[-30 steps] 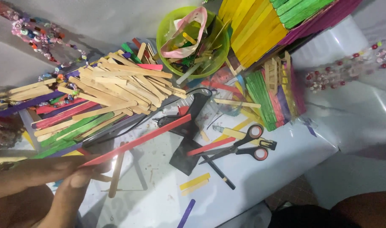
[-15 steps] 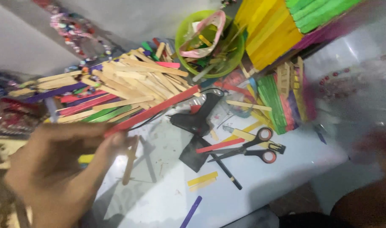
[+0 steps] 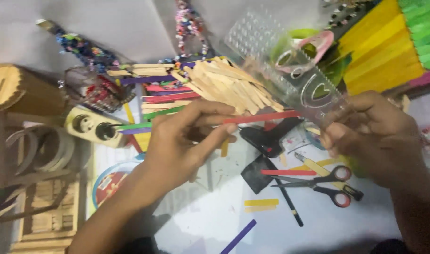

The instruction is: The person is constructing a structure by measuring, cutting, and gluing popsicle sticks together using a glue gun and scissors.

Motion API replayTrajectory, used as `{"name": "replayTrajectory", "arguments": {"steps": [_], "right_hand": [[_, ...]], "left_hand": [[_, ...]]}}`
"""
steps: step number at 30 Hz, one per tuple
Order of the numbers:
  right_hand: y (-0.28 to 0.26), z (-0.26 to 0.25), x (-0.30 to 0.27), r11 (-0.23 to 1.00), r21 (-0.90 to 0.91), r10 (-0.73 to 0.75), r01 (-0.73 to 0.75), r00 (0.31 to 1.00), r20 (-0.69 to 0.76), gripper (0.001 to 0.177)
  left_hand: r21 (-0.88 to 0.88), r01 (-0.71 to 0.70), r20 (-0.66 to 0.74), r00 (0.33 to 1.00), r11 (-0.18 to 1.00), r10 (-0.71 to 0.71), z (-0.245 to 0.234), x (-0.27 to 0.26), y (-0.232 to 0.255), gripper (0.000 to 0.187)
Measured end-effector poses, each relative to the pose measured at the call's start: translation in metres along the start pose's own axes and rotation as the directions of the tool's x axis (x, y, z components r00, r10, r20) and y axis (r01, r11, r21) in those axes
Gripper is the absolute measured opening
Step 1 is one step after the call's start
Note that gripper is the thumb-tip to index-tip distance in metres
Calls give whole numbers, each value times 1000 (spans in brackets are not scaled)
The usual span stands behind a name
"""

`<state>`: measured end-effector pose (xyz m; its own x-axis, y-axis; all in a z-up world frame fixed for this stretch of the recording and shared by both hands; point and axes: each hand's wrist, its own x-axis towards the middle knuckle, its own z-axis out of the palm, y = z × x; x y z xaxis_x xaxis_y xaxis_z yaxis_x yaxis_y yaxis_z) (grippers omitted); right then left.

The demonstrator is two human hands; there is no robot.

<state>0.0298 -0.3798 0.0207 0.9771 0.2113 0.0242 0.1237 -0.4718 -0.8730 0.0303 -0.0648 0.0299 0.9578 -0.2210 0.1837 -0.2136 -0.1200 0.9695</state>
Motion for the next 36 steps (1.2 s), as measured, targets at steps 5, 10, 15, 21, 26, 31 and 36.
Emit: {"name": "replayTrajectory", "arguments": {"steps": [5,10,15,21,26,31,36], "right_hand": [[3,21,18,775,608,-198,172,980,-24,18],[-14,38,22,647,762,62,27,994,-88,8],[-9,55,16,520,842,247,-144,969,12,53],[-23,80,17,620,781,-148,73,989,25,14],[-30,94,10,637,771,-29,22,1000,-5,10],[-18,93,10,624,780,-37,37,999,-18,18],[-2,78,19,868,388,-289,311,950,-117,23]], "left_hand": [[28,-94,-26,995,995,95,-6,0,3,14],[34,-151,-9,988,988,152,-7,3,5,14],[77,-59,-28,998,995,62,-2,5,3,15],[-16,-88,81,993,996,89,0,0,4,17],[-44,-167,135,976,985,171,-1,-1,8,19],[-50,-170,78,982,984,174,2,-1,7,15],[67,-180,-58,981,981,184,1,0,7,14]]}}
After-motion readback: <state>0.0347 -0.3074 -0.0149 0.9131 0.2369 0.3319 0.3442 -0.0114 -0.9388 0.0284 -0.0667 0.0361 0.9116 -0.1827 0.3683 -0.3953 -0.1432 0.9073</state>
